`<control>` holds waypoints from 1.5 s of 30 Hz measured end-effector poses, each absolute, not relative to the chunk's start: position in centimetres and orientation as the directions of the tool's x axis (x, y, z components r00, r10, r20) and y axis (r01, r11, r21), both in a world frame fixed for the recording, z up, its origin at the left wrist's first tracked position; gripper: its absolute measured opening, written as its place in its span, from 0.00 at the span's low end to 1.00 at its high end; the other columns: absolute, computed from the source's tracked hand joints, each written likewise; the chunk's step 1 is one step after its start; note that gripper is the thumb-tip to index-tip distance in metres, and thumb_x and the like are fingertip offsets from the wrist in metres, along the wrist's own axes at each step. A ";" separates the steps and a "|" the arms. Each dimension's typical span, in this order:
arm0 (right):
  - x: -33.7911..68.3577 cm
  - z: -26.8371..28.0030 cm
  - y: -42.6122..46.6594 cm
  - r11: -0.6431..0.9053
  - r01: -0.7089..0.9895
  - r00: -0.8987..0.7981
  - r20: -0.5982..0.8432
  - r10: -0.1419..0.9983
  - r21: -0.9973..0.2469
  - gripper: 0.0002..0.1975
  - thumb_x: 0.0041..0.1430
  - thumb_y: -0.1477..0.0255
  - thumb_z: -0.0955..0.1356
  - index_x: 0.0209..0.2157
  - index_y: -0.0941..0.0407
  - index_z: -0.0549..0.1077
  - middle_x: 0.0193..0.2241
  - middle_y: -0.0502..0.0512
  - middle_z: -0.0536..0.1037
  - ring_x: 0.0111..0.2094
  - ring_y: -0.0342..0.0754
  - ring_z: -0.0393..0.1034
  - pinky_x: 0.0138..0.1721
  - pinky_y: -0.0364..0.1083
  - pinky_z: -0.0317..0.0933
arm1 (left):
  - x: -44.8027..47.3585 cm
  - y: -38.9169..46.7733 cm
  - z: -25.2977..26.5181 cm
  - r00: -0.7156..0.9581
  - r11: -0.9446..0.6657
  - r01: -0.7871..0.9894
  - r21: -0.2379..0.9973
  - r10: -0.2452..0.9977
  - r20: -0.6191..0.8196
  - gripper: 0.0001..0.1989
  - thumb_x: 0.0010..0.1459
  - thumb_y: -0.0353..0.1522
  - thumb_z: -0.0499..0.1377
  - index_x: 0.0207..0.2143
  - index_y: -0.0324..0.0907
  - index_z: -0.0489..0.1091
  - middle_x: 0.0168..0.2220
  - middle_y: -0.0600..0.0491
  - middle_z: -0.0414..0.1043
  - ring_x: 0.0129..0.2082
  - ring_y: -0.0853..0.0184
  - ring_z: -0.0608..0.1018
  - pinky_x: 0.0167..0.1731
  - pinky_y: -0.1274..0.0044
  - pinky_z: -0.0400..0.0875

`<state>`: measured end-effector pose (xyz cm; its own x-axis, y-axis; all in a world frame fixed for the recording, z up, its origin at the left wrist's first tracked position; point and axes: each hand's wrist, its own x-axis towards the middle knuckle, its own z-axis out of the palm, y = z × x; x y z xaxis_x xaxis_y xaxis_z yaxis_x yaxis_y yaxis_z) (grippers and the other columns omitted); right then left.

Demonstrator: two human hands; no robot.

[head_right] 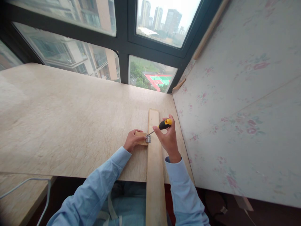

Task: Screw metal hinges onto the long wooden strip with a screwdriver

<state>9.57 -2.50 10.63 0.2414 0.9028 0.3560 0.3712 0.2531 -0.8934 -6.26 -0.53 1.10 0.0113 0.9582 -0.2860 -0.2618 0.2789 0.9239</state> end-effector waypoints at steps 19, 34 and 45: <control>8.7 11.2 -2.6 0.250 0.290 0.375 0.350 0.858 -0.924 0.31 0.47 0.61 0.76 0.49 0.54 0.61 0.33 0.51 0.77 0.35 0.50 0.77 0.44 0.54 0.71 | -6.3 -0.5 0.9 -0.002 0.270 -0.234 0.934 0.961 -0.278 0.20 0.30 0.27 0.71 0.31 0.36 0.72 0.25 0.53 0.72 0.24 0.69 0.73 0.23 0.78 0.68; 16.4 6.9 0.1 -0.204 0.908 0.244 0.066 0.968 -0.366 0.26 0.56 0.59 0.69 0.51 0.61 0.69 0.35 0.63 0.80 0.37 0.56 0.76 0.37 0.50 0.65 | -6.3 -0.4 0.6 0.021 0.261 -0.248 0.933 0.964 -0.264 0.21 0.31 0.28 0.72 0.32 0.36 0.71 0.27 0.52 0.73 0.25 0.68 0.74 0.23 0.78 0.68; 16.7 4.2 -0.4 -0.261 0.955 0.259 -0.035 0.965 -0.142 0.19 0.60 0.63 0.67 0.47 0.62 0.70 0.40 0.67 0.78 0.42 0.56 0.74 0.38 0.46 0.61 | -6.4 -0.5 1.0 0.030 0.264 -0.213 0.941 0.964 -0.263 0.21 0.32 0.28 0.72 0.32 0.36 0.71 0.27 0.52 0.73 0.25 0.68 0.74 0.23 0.78 0.69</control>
<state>16.67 -0.36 4.18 0.2586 0.9653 -0.0353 0.9549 -0.2610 -0.1417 -6.35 -0.45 0.97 0.0298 0.9642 -0.2634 -0.2126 0.2636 0.9409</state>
